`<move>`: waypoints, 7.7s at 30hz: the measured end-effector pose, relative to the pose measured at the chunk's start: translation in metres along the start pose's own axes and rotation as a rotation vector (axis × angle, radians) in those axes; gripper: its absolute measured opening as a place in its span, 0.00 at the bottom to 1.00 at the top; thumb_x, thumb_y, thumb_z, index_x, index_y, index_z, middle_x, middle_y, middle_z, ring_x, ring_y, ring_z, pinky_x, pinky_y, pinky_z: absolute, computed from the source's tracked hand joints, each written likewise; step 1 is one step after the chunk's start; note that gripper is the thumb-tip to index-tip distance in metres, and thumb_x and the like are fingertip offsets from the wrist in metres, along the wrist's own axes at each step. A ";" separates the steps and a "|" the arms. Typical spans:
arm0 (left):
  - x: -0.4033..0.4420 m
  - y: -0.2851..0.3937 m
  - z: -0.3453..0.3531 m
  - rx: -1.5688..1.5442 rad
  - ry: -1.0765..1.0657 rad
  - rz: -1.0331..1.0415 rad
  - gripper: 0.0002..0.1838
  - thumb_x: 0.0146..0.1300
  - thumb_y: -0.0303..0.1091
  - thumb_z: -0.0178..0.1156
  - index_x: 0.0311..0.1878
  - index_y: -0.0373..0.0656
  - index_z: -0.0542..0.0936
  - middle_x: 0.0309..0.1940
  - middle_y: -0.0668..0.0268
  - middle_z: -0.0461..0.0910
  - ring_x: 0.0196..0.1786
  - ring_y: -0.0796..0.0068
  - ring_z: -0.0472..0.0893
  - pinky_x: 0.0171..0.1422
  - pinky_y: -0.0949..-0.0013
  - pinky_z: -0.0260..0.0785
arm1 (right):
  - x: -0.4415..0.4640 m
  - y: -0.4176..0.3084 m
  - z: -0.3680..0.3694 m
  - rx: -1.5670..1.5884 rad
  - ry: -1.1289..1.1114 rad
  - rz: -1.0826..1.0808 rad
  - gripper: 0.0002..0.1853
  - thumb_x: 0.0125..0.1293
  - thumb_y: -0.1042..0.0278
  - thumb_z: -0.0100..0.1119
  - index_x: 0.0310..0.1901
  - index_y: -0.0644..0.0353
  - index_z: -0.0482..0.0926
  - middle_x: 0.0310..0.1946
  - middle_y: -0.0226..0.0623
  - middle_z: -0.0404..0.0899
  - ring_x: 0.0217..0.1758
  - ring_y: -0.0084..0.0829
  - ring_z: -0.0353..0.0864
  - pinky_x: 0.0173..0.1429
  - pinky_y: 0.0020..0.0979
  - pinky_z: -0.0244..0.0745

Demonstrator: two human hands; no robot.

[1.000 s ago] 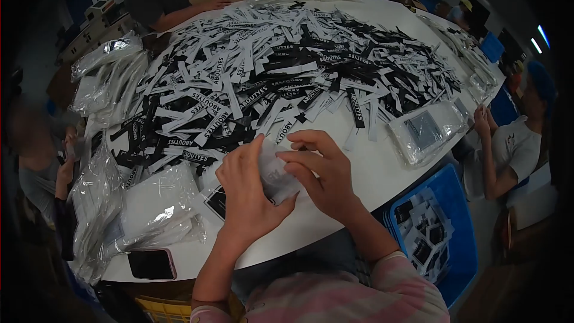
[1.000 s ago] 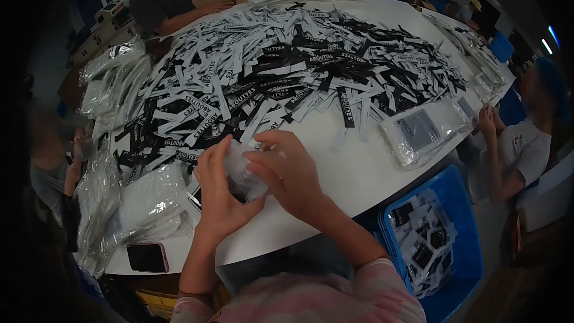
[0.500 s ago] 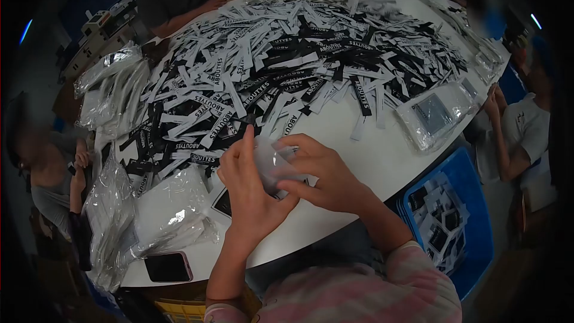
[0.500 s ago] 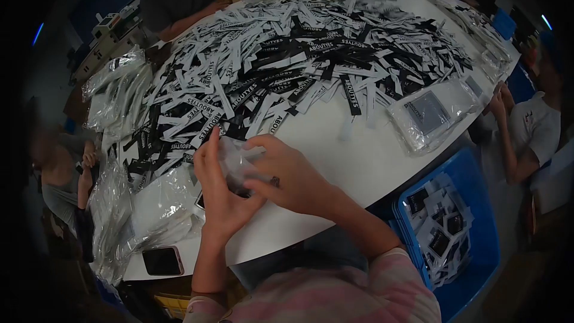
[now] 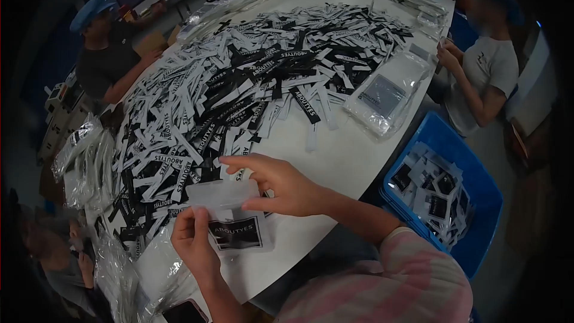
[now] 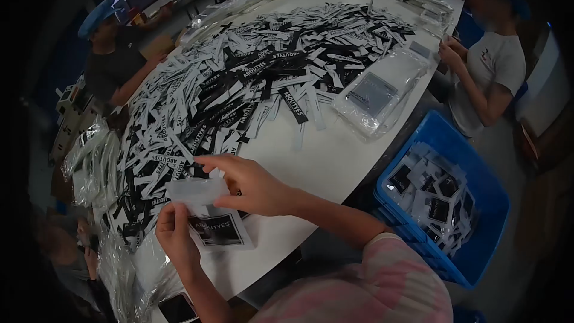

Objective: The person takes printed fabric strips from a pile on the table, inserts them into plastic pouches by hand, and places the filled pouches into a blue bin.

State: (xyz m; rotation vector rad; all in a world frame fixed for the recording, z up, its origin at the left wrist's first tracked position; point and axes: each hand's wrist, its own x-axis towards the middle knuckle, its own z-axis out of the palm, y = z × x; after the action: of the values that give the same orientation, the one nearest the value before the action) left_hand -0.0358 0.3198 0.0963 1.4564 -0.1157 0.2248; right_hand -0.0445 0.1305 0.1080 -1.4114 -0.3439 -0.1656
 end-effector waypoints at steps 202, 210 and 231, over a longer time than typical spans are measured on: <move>-0.002 -0.049 0.073 0.756 -0.446 0.147 0.18 0.58 0.31 0.60 0.50 0.34 0.73 0.44 0.58 0.70 0.28 0.70 0.75 0.32 0.71 0.69 | -0.075 0.010 -0.132 -1.171 0.091 -0.032 0.10 0.50 0.75 0.60 0.36 0.64 0.78 0.35 0.41 0.78 0.37 0.38 0.77 0.42 0.32 0.71; -0.023 -0.055 0.047 1.175 -0.504 0.302 0.29 0.52 0.47 0.64 0.52 0.38 0.71 0.36 0.57 0.68 0.32 0.62 0.74 0.31 0.64 0.69 | 0.031 0.078 -0.097 -1.442 -0.214 -0.027 0.17 0.50 0.77 0.53 0.44 0.60 0.73 0.40 0.39 0.71 0.33 0.41 0.77 0.37 0.38 0.73; -0.011 -0.035 0.034 0.438 -0.458 -0.261 0.07 0.54 0.29 0.61 0.27 0.33 0.77 0.22 0.60 0.77 0.23 0.75 0.77 0.28 0.74 0.69 | -0.043 0.056 -0.086 -0.337 0.290 0.081 0.16 0.64 0.70 0.53 0.20 0.63 0.65 0.12 0.27 0.60 0.18 0.16 0.56 0.23 0.22 0.53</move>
State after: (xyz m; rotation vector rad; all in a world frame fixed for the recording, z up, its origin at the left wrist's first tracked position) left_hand -0.0368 0.2820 0.0636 1.9219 -0.2570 -0.3205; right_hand -0.0555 0.0505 0.0307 -1.7031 -0.0172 -0.3708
